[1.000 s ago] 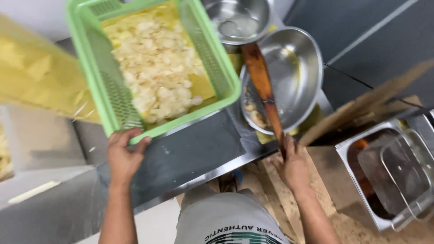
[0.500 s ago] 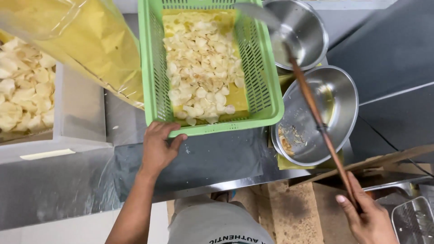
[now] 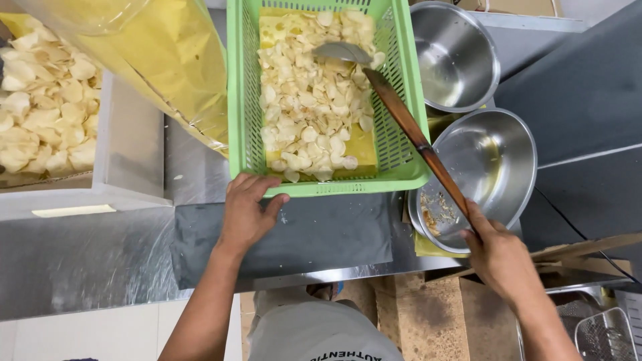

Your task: Sorting sliced raw chips in baskets and frying them in a deep fryer using a wooden paddle and a metal strainer.

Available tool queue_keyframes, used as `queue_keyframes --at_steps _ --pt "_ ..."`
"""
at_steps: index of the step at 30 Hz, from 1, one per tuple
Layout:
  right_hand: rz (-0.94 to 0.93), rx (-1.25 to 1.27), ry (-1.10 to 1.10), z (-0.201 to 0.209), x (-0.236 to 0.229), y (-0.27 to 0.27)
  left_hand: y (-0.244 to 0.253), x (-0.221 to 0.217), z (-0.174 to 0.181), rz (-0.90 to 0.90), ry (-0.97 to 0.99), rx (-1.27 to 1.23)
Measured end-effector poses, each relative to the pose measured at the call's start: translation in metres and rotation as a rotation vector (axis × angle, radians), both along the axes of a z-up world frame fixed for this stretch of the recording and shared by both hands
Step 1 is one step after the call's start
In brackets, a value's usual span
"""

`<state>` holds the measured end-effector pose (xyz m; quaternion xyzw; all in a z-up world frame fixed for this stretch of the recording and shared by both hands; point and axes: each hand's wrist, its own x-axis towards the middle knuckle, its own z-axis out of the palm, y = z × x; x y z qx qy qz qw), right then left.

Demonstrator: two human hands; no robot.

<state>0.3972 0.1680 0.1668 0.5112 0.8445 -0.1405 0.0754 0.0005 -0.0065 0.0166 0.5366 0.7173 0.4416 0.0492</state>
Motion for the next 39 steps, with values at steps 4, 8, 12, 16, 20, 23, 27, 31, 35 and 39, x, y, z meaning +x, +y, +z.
queue_keyframes --at_steps 4,8,12,16,20,23,27,31,35,39 --pt "0.183 0.056 -0.057 0.018 0.053 0.000 0.000 0.000 0.000 -0.004 0.002 -0.005" --pt "-0.029 0.069 -0.421 0.047 0.110 -0.011 0.002 0.001 0.000 -0.002 0.010 0.025" --pt "-0.136 0.180 -0.175 0.016 0.166 0.001 0.001 0.001 0.004 0.004 -0.005 0.001" --pt "-0.377 -0.301 -0.182 0.025 0.138 -0.002 0.001 0.000 0.005 0.008 -0.003 0.000" --pt "-0.014 -0.151 0.065 0.039 0.062 -0.033 0.002 0.000 0.010 0.000 0.006 -0.009" --pt "-0.037 -0.146 0.039 0.010 0.037 -0.030 0.001 0.001 0.013 -0.005 -0.008 -0.019" --pt "0.144 -0.101 0.127 0.013 0.055 -0.038 0.002 0.000 0.011 0.004 0.009 -0.038" --pt "-0.068 -0.138 0.158 0.019 0.097 -0.051 0.003 -0.001 0.010 -0.005 -0.003 -0.019" --pt "-0.135 -0.054 0.416 -0.023 0.135 -0.062 0.002 -0.002 0.008 0.013 -0.015 -0.041" --pt "-0.268 0.005 0.531 -0.057 0.125 -0.082 0.000 -0.007 0.005 -0.013 -0.016 -0.037"
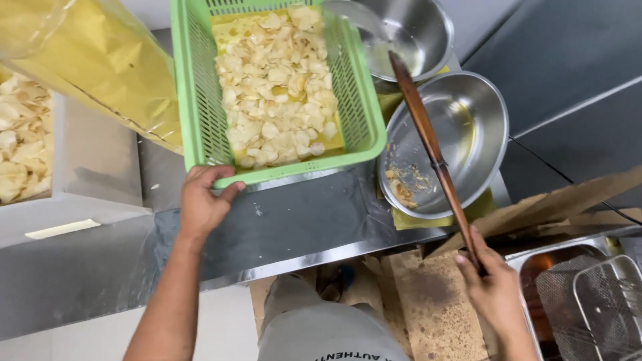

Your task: Sorting sliced raw chips in baskets and frying them in a deep fryer using a wooden paddle and a metal strainer.

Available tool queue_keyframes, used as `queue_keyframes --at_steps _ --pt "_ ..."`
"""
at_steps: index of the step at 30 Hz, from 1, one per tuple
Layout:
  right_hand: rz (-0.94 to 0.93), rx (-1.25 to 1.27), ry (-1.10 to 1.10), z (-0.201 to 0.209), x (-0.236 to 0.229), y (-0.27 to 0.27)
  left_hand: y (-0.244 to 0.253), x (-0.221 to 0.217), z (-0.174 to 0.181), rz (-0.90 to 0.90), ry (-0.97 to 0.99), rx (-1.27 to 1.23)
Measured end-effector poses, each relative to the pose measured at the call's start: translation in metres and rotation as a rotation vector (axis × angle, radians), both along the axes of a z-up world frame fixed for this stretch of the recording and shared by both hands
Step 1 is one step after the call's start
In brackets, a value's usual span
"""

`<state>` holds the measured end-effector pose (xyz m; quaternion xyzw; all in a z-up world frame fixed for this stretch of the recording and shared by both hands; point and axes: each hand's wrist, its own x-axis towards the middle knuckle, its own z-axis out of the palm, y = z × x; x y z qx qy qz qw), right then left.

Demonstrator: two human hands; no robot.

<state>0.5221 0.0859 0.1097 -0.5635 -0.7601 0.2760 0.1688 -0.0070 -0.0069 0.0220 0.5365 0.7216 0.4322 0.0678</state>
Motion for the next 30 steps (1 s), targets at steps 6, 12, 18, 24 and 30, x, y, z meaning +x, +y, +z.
queue_keyframes --at_steps 6,12,18,24,30 --pt "-0.269 0.194 -0.173 -0.098 -0.018 0.009 0.002 -0.005 -0.010 0.006 -0.090 -0.001" --pt "-0.390 0.082 -0.254 -0.140 -0.038 0.016 0.005 -0.019 -0.027 0.017 -0.050 -0.062" --pt "-0.523 -0.062 -0.302 -0.118 -0.034 -0.059 0.009 -0.037 -0.032 -0.065 0.084 -0.041" --pt "-0.605 0.293 -0.149 -0.127 -0.017 -0.270 -0.031 0.002 -0.005 -0.364 0.303 0.247" --pt "-1.023 -0.044 0.136 -0.205 -0.028 -0.486 -0.135 0.111 -0.135 -0.615 -0.033 -0.287"
